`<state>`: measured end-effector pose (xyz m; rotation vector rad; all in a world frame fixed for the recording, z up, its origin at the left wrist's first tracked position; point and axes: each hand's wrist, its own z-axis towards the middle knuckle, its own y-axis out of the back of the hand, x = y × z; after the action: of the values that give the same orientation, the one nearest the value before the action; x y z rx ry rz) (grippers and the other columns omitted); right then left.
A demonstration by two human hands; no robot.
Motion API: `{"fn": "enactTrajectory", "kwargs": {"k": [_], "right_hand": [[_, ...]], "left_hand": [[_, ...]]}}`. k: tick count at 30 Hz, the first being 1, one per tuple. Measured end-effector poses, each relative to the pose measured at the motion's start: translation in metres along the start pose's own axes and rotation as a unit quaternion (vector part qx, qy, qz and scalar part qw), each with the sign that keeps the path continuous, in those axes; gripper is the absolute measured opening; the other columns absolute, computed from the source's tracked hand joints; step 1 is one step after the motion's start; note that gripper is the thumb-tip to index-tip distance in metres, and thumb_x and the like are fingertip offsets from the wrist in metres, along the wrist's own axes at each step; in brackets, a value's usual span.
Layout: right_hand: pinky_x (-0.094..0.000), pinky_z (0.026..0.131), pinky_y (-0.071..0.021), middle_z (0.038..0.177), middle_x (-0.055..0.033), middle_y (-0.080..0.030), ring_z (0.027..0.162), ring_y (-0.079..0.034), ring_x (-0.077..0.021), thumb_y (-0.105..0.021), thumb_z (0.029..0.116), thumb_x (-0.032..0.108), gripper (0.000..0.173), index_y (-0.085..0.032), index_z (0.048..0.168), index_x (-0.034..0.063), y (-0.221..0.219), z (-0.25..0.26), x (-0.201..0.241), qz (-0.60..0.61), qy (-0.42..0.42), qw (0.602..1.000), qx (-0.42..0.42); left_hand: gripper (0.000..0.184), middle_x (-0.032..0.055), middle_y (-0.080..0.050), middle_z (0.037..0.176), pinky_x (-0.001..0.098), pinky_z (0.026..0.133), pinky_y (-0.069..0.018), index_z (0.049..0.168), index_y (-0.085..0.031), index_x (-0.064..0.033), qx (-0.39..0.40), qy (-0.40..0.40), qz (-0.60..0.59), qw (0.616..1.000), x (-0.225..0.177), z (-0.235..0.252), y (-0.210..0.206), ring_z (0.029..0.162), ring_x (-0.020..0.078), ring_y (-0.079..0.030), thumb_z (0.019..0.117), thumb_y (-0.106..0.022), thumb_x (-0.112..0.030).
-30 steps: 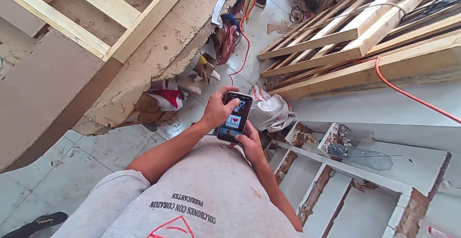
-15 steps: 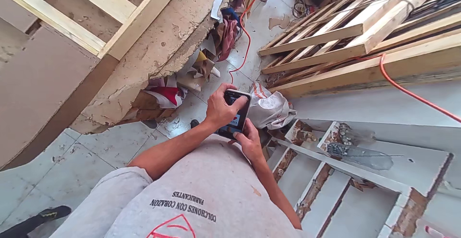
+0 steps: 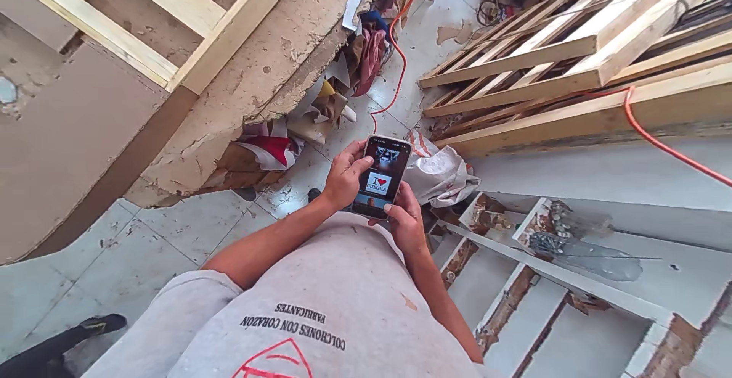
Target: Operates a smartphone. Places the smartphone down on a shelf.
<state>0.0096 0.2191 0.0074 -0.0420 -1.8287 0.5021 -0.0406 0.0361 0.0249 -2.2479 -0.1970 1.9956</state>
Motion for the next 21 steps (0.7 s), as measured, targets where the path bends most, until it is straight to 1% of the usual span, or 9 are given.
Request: {"fn": "enactTrajectory", "kwargs": {"k": [2, 4, 7, 11, 14, 15, 18, 20, 21], "right_hand": [[-0.0427, 0.062, -0.0655, 0.114, -0.0123, -0.071, 0.092, -0.075, -0.0257, -0.046, 0.0921, 0.002, 0.048, -0.040, 0.139, -0.0019, 0.000, 0.001, 0.000, -0.013, 0.006, 1.000, 0.006], [-0.0418, 0.063, -0.0654, 0.113, -0.0116, -0.071, 0.093, -0.075, -0.0246, -0.046, 0.0918, 0.001, 0.046, -0.042, 0.137, -0.0019, 0.000, 0.001, -0.002, -0.025, 0.011, 1.000, 0.011], [-0.0416, 0.063, -0.0655, 0.113, -0.0113, -0.071, 0.093, -0.075, -0.0244, -0.046, 0.0914, 0.001, 0.045, -0.043, 0.136, -0.0022, -0.001, 0.001, -0.002, -0.037, 0.012, 0.999, 0.015], [-0.0411, 0.064, -0.0657, 0.115, -0.0116, -0.071, 0.094, -0.075, -0.0244, -0.048, 0.0916, 0.001, 0.046, -0.043, 0.137, -0.0027, 0.000, -0.002, -0.003, -0.038, 0.013, 0.999, 0.021], [-0.0417, 0.064, -0.0657, 0.116, -0.0119, -0.071, 0.096, -0.074, -0.0248, -0.048, 0.0917, 0.001, 0.046, -0.043, 0.137, -0.0029, 0.000, -0.004, -0.003, -0.029, 0.011, 0.999, 0.023], [-0.0414, 0.063, -0.0656, 0.116, -0.0117, -0.071, 0.096, -0.074, -0.0246, -0.047, 0.0918, 0.001, 0.046, -0.043, 0.137, -0.0026, 0.001, -0.005, -0.003, -0.027, 0.011, 0.999, 0.023], [-0.0417, 0.063, -0.0655, 0.116, -0.0115, -0.071, 0.095, -0.074, -0.0244, -0.047, 0.0922, 0.003, 0.047, -0.042, 0.139, -0.0022, 0.003, -0.007, -0.003, -0.016, 0.007, 1.000, 0.022], [-0.0425, 0.062, -0.0652, 0.116, -0.0119, -0.071, 0.094, -0.074, -0.0254, -0.045, 0.0921, 0.003, 0.047, -0.042, 0.139, -0.0019, 0.004, -0.009, -0.003, -0.004, 0.005, 1.000, 0.019], [-0.0427, 0.062, -0.0649, 0.115, -0.0117, -0.071, 0.093, -0.074, -0.0255, -0.044, 0.0923, 0.003, 0.046, -0.042, 0.138, -0.0012, 0.005, -0.009, -0.003, 0.001, 0.007, 1.000, 0.019]], "left_hand": [[0.029, 0.0064, -0.075, 0.098, 0.0331, 0.083, -0.0607, 0.123, -0.062, -0.0001, -0.021, -0.005, 0.010, 1.000, -0.002, 0.001, -0.001, 0.090, 0.0120, -0.072, 0.0992, -0.045, -0.005], [0.024, 0.0065, -0.075, 0.094, 0.0347, 0.082, -0.0616, 0.118, -0.064, -0.0004, -0.039, -0.013, 0.025, 0.999, -0.003, 0.003, -0.001, 0.087, 0.0131, -0.073, 0.0987, -0.050, -0.006], [0.021, 0.0052, -0.076, 0.091, 0.0347, 0.077, -0.0629, 0.117, -0.065, -0.0020, -0.062, -0.017, 0.057, 0.996, -0.006, 0.006, -0.001, 0.082, 0.0129, -0.074, 0.0995, -0.055, -0.010], [0.018, 0.0022, -0.075, 0.084, 0.0332, 0.070, -0.0621, 0.111, -0.067, -0.0058, -0.090, -0.012, 0.107, 0.990, -0.010, 0.007, -0.004, 0.073, 0.0110, -0.072, 0.0994, -0.062, -0.018], [0.017, 0.0010, -0.075, 0.083, 0.0329, 0.070, -0.0623, 0.110, -0.069, -0.0077, -0.099, -0.005, 0.131, 0.986, -0.012, 0.006, -0.007, 0.073, 0.0099, -0.072, 0.0986, -0.065, -0.020], [0.018, 0.0013, -0.075, 0.085, 0.0333, 0.072, -0.0623, 0.111, -0.068, -0.0071, -0.094, -0.011, 0.124, 0.988, -0.011, 0.005, -0.006, 0.075, 0.0101, -0.072, 0.0996, -0.062, -0.019], [0.028, 0.0034, -0.074, 0.092, 0.0340, 0.079, -0.0607, 0.116, -0.068, -0.0034, -0.063, -0.035, 0.078, 0.994, -0.003, 0.002, -0.002, 0.084, 0.0104, -0.071, 0.1054, -0.045, -0.016], [0.034, 0.0045, -0.074, 0.096, 0.0332, 0.081, -0.0608, 0.118, -0.068, -0.0020, -0.046, -0.035, 0.048, 0.997, 0.003, -0.002, 0.001, 0.087, 0.0105, -0.071, 0.1067, -0.038, -0.014], [0.035, 0.0048, -0.075, 0.095, 0.0332, 0.080, -0.0613, 0.118, -0.068, -0.0016, -0.043, -0.032, 0.039, 0.998, 0.006, -0.004, 0.002, 0.086, 0.0109, -0.072, 0.1070, -0.037, -0.014]]}}
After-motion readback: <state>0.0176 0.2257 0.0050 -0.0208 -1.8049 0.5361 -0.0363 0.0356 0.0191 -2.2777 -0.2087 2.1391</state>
